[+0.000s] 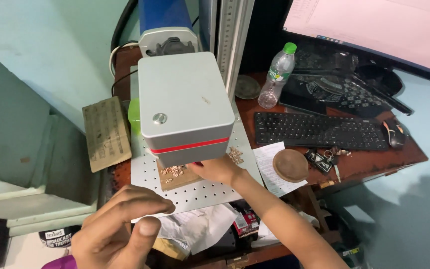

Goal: Arranging small jewelry components on a wooden block and positioning them under a laser engraver while using a computer to control the machine.

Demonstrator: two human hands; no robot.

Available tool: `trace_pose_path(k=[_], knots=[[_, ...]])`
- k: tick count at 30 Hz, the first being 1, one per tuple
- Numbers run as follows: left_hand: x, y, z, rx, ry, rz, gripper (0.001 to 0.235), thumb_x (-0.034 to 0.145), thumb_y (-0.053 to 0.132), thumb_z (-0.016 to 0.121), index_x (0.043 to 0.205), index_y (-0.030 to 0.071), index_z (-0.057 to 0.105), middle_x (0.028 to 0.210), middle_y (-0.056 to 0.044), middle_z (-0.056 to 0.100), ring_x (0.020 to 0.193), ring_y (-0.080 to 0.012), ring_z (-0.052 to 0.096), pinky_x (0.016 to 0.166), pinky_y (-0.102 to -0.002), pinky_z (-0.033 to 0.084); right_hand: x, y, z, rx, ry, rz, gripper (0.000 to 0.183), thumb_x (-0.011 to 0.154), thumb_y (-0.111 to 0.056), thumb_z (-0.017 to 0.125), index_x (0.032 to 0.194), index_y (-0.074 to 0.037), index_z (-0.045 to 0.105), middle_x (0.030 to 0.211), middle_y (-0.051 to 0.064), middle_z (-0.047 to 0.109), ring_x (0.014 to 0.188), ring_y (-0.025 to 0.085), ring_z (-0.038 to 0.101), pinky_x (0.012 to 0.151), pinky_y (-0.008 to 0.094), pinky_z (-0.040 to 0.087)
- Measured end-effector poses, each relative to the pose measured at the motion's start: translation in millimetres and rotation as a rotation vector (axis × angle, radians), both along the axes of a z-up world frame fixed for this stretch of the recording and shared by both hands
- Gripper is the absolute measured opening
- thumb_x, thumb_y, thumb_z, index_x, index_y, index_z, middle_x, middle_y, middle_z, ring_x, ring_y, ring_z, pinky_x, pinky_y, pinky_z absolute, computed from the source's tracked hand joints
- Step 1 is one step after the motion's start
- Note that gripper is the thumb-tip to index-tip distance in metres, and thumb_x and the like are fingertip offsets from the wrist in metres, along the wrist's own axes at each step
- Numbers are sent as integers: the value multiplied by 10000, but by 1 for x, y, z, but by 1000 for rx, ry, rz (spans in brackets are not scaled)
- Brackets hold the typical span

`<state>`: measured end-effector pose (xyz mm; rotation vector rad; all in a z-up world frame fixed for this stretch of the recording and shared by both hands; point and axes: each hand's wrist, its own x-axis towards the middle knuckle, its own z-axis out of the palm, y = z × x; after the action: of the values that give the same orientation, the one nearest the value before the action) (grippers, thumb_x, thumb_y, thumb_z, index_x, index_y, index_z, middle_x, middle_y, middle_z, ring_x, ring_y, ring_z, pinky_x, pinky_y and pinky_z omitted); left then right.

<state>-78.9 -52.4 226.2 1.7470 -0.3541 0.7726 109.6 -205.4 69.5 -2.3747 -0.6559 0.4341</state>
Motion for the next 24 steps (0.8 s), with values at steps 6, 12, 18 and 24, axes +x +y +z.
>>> trace_pose_path(k=[6,12,18,24], knots=[[-2,0,2,-21,29,40,330,928,271,563,835,-8,714,747,-134,746,647,-197,724,632,-263,564,6,3,-18,279,-216,27,297,955,-201,656,736,-163,459,630,-35,480,623,140,477,556,328,386],[3,2,-2,28,19,34,319,933,257,547,853,-9,703,749,-139,741,658,-202,718,629,-261,543,1,3,-7,159,-114,-40,273,953,-276,642,789,-176,448,633,-41,452,610,151,462,532,351,377],[4,0,2,-47,16,43,383,928,312,571,818,-29,707,704,-138,706,627,-205,653,618,-271,497,5,3,-11,115,79,-23,205,985,-368,581,1026,-168,591,967,38,693,932,250,661,759,385,520],[8,10,-3,-36,107,-7,103,837,77,730,896,-6,743,819,-129,760,737,-193,728,714,-260,581,-17,-8,56,-81,195,56,346,982,-475,491,1176,-190,524,1022,4,612,954,214,590,785,353,449]])
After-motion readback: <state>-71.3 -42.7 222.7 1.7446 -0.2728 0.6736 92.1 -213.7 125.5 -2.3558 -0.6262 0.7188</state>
